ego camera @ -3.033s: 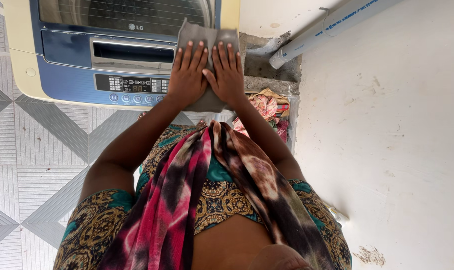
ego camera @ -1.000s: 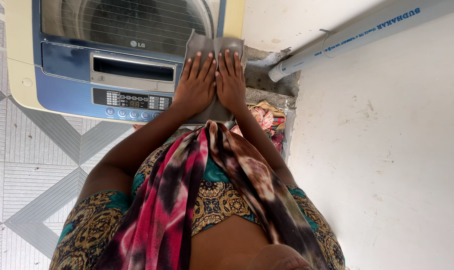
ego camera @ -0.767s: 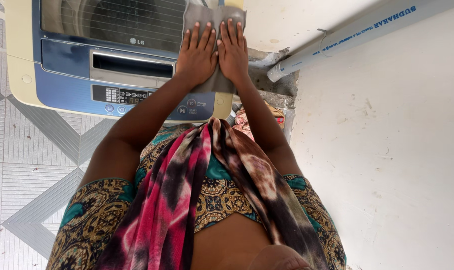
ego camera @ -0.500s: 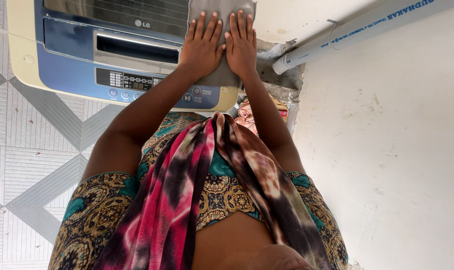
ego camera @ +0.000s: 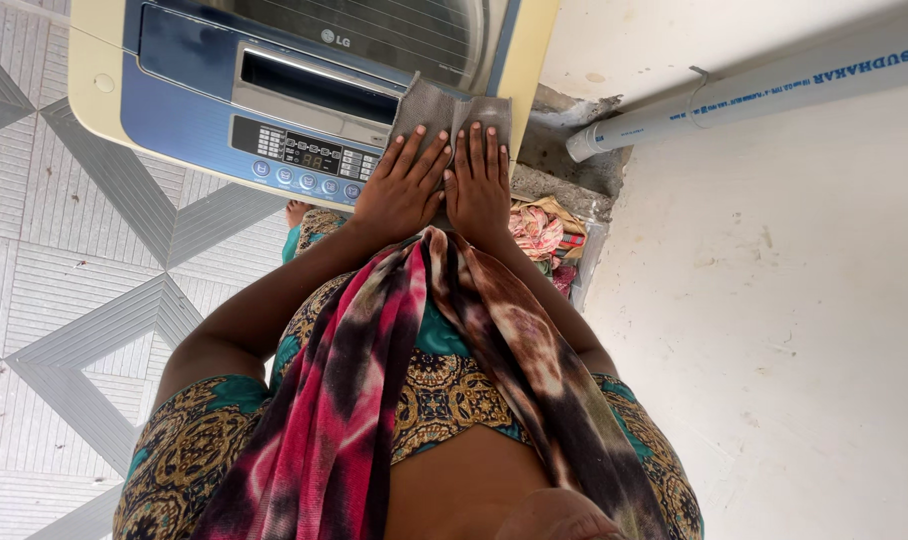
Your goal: The person wipes the top and control panel of a washing machine using a cloth.
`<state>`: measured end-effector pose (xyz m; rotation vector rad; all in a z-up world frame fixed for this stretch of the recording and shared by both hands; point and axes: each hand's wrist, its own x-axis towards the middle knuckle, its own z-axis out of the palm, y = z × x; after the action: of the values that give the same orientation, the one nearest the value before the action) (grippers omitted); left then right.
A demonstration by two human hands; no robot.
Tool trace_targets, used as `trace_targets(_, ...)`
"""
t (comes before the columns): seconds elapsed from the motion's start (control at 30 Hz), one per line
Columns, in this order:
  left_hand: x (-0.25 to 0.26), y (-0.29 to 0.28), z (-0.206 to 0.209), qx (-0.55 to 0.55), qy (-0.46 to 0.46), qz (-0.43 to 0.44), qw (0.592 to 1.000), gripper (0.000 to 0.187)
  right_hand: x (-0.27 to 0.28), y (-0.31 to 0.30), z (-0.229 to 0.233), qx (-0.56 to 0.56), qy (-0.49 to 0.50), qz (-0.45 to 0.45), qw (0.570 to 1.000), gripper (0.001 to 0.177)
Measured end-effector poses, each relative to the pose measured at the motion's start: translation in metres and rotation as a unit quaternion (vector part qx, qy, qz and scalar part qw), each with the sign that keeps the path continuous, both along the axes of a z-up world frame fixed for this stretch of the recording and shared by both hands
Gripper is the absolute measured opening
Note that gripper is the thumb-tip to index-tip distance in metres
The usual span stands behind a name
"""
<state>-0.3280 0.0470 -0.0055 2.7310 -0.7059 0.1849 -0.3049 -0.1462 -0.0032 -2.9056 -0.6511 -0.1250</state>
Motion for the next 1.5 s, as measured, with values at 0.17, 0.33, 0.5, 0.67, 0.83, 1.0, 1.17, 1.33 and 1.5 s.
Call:
trace_targets(0.17,-0.003,0.030,-0.001,0.005,0.005,0.017,1.000,0.065,0.010,0.028,0.001,-0.014,-0.024,0.057,0.998,0.058)
trace_targets(0.33,-0.002,0.072,-0.004,0.033,-0.003,0.039,0.999,0.065,0.020,0.072,-0.001,-0.001,-0.039,0.084,0.996,0.057)
trace_targets(0.5,0.003,0.113,-0.005,0.030,0.007,0.036,0.999,0.067,0.021,0.114,0.002,0.006,-0.042,0.084,0.996,0.057)
trace_targets(0.67,0.003,0.152,-0.006,0.023,0.027,0.043,0.998,0.067,0.023,0.153,0.002,0.020,-0.061,0.107,0.992,0.055)
trace_targets(0.83,0.003,0.203,-0.004,0.005,0.015,0.058,0.998,0.066,0.026,0.206,0.002,0.051,-0.103,0.127,0.985,0.046)
trace_targets(1.0,0.017,0.233,-0.003,-0.053,-0.030,0.066,0.996,0.058,0.041,0.236,0.005,0.074,-0.087,0.115,0.987,0.033)
trace_targets(1.17,0.042,0.220,-0.003,-0.065,-0.101,0.054,0.991,0.033,0.048,0.231,0.002,0.108,-0.077,0.079,0.988,0.026)
trace_targets(1.33,0.066,0.192,0.005,-0.065,-0.097,-0.018,0.993,0.024,0.041,0.202,0.014,0.106,-0.136,0.040,0.984,0.027)
trace_targets(1.5,0.070,0.165,-0.001,-0.055,-0.082,-0.039,0.994,0.026,0.042,0.170,0.010,0.100,-0.110,0.062,0.987,0.024)
